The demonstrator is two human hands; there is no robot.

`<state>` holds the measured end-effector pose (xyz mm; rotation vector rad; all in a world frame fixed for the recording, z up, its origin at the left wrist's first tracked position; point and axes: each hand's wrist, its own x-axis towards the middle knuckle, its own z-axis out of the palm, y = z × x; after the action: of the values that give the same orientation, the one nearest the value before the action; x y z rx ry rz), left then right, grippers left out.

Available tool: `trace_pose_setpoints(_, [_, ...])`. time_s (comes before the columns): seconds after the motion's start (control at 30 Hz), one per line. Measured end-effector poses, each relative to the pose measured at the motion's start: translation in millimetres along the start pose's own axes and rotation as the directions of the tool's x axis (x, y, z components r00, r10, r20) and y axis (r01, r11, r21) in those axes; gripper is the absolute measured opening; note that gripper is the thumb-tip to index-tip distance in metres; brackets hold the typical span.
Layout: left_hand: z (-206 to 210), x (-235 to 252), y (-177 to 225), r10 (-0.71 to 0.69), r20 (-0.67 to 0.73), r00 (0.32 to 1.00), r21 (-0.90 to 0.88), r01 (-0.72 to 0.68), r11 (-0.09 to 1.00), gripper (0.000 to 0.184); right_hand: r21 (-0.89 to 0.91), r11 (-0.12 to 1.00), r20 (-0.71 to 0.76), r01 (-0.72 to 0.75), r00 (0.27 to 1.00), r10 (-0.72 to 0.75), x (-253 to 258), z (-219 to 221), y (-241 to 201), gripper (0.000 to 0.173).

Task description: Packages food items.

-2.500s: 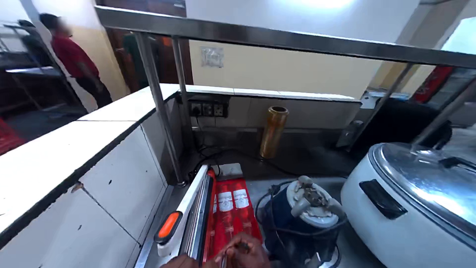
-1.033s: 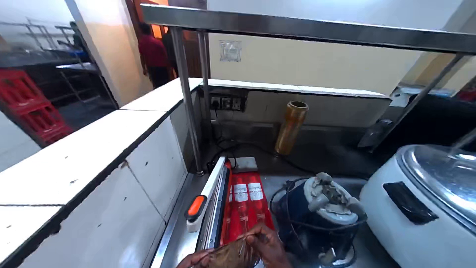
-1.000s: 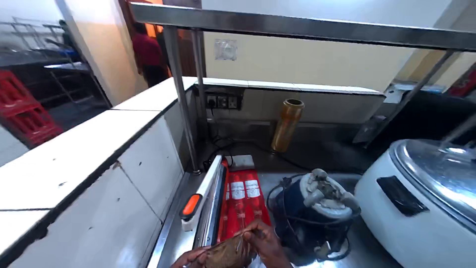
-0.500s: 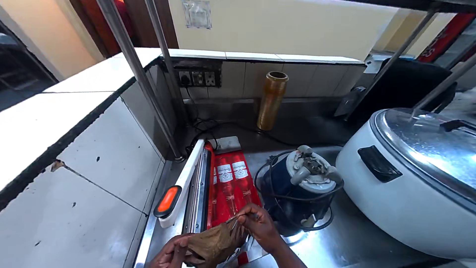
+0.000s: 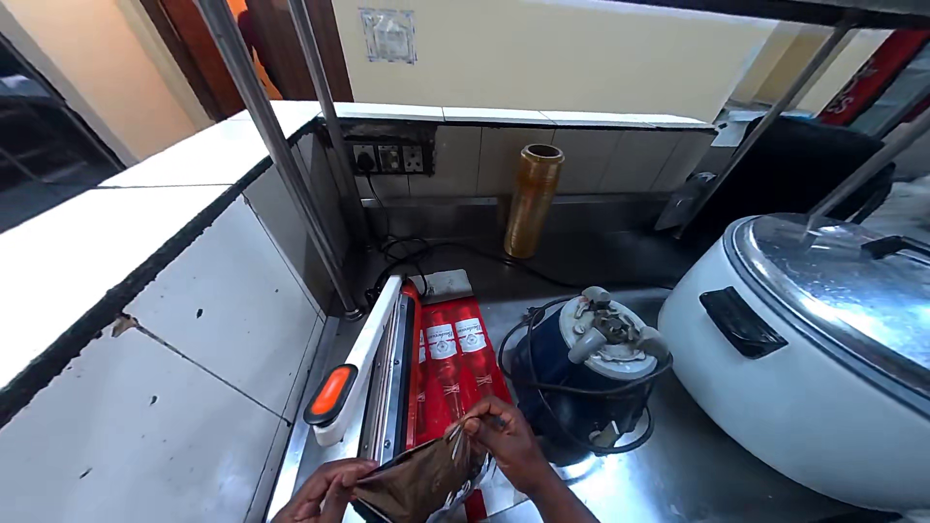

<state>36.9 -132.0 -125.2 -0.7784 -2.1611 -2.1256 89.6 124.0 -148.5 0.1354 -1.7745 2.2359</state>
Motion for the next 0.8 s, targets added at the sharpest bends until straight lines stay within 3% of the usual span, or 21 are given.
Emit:
trace_pose_setpoints(0.07, [-1.0,3.5,7.8,0.068,0.032,0.997,0.164,-0.072,0.984,0.021,0.000,1.000,0.000,0.003,1.000,-0.003,0.6,-0.2,1.0,0.006])
trace_pose_setpoints(0.13, [5.9,9.2,29.6,0.096,0.199,0.975,0.426,-0.174,0.888,0.045,-0.007,1.000,0.015,0.006,1.000,-0.006,1.0,0.5,0.6,0.007])
trace_pose_setpoints(0.23, [28.2,19.6,53.5,-0.020,0.388,0.921,0.680,-0.271,0.681,0.071,-0.035,0.999,0.052,0.022,0.998,-0.020,0.9,2.3,-1.4,0.009])
trace_pose_setpoints(0.3, [36.5,25.5,53.9,-0.101,0.442,0.891,0.746,-0.303,0.593,0.069,-0.036,0.998,0.073,0.043,0.996,-0.041,-0.4,3.3,-1.6,0.010])
trace_pose_setpoints(0.43, [37.4,33.8,46.5,-0.072,0.535,0.842,0.713,-0.404,0.573,0.044,-0.030,0.997,0.065,0.075,0.995,-0.073,-4.9,0.1,-1.3,0.009])
trace_pose_setpoints(0.8, [32.4,36.6,35.8,0.107,0.582,0.806,0.577,-0.502,0.644,0.031,-0.028,0.993,0.146,0.112,0.983,-0.107,-10.0,-8.6,-11.3,0.008])
